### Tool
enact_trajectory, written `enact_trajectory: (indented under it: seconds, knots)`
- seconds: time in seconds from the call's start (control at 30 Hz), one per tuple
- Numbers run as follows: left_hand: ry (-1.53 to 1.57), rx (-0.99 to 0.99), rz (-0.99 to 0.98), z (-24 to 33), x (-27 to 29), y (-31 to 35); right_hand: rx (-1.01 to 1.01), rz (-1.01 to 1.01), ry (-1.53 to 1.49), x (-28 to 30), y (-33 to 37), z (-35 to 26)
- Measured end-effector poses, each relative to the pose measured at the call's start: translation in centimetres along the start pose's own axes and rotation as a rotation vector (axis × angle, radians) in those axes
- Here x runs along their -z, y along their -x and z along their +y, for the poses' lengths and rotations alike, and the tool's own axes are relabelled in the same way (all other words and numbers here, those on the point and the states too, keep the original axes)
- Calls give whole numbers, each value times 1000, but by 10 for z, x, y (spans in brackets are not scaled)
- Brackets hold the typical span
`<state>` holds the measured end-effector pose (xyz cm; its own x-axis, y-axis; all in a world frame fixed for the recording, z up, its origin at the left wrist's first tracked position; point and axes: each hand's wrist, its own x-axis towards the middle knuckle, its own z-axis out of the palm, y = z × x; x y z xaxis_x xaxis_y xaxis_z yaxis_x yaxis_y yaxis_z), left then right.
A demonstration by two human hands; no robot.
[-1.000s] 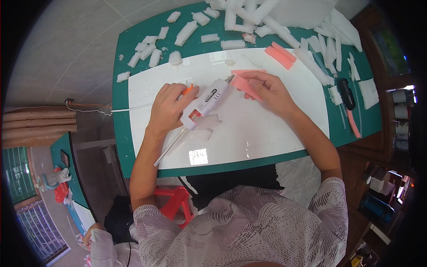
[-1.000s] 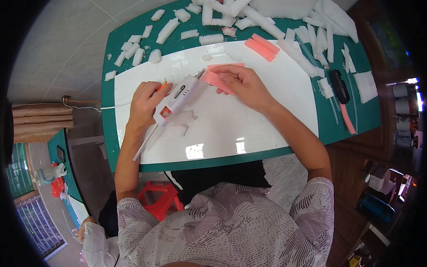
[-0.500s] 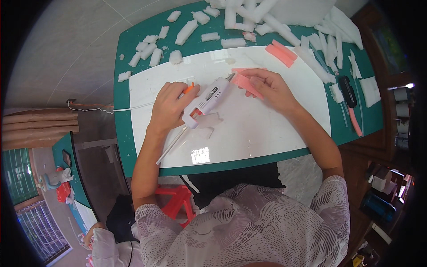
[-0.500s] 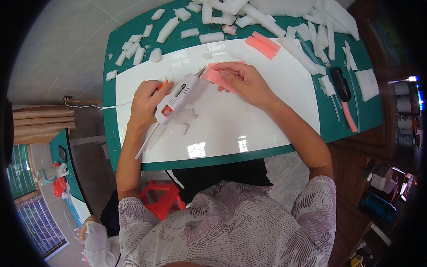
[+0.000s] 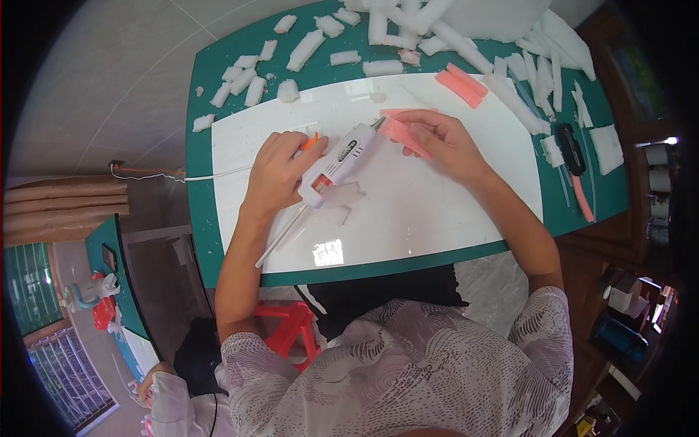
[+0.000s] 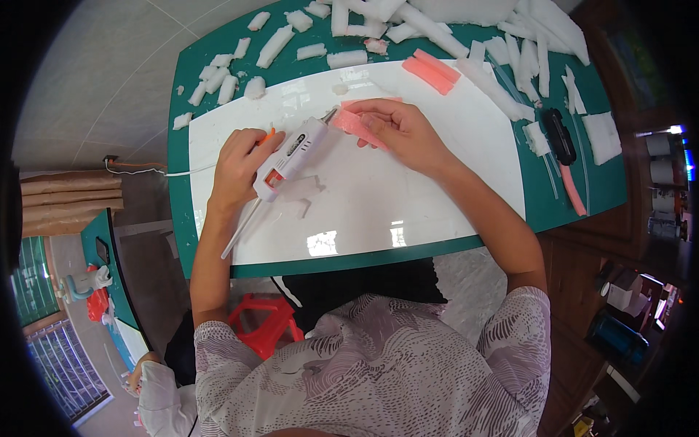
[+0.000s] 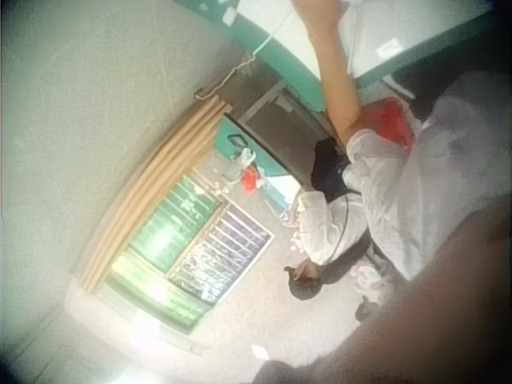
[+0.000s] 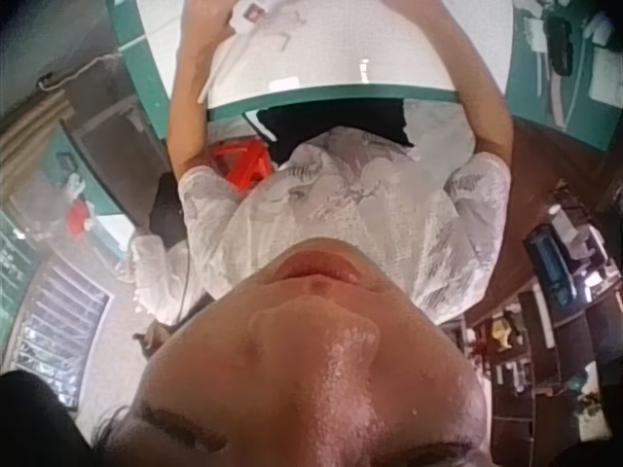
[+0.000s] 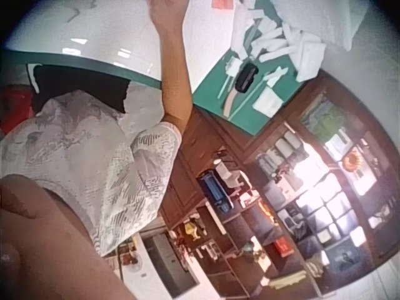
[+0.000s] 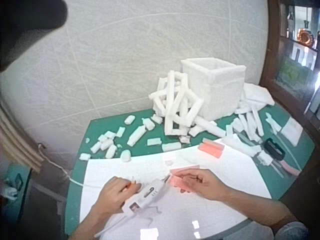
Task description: The person glues white foam blocks together using a hot glue gun, then applies glue to pink and white foam strips and presses them together by hand.
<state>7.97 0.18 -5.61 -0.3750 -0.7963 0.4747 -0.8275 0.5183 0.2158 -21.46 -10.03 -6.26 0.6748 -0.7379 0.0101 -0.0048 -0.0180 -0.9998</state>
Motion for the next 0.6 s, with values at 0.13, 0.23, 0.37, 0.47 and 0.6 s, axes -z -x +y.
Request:
enact_trajectory:
  seconds: [0.13, 0.23, 0.37, 0.47, 0.6]
  knots:
    - [1, 4, -9, 2, 2, -2, 3, 4, 5, -1, 0, 0]
    - [-1, 5, -12, 1, 2, -2, -3, 6, -4, -1, -1, 0]
    - [2, -22, 30, 1, 2, -2, -9, 5, -8, -1, -1, 0]
    - [21, -24, 37, 2, 2, -4, -2, 8, -12, 0, -1, 2]
    - [22, -20, 33, 1, 1, -3, -7, 8, 3, 0, 0, 0]
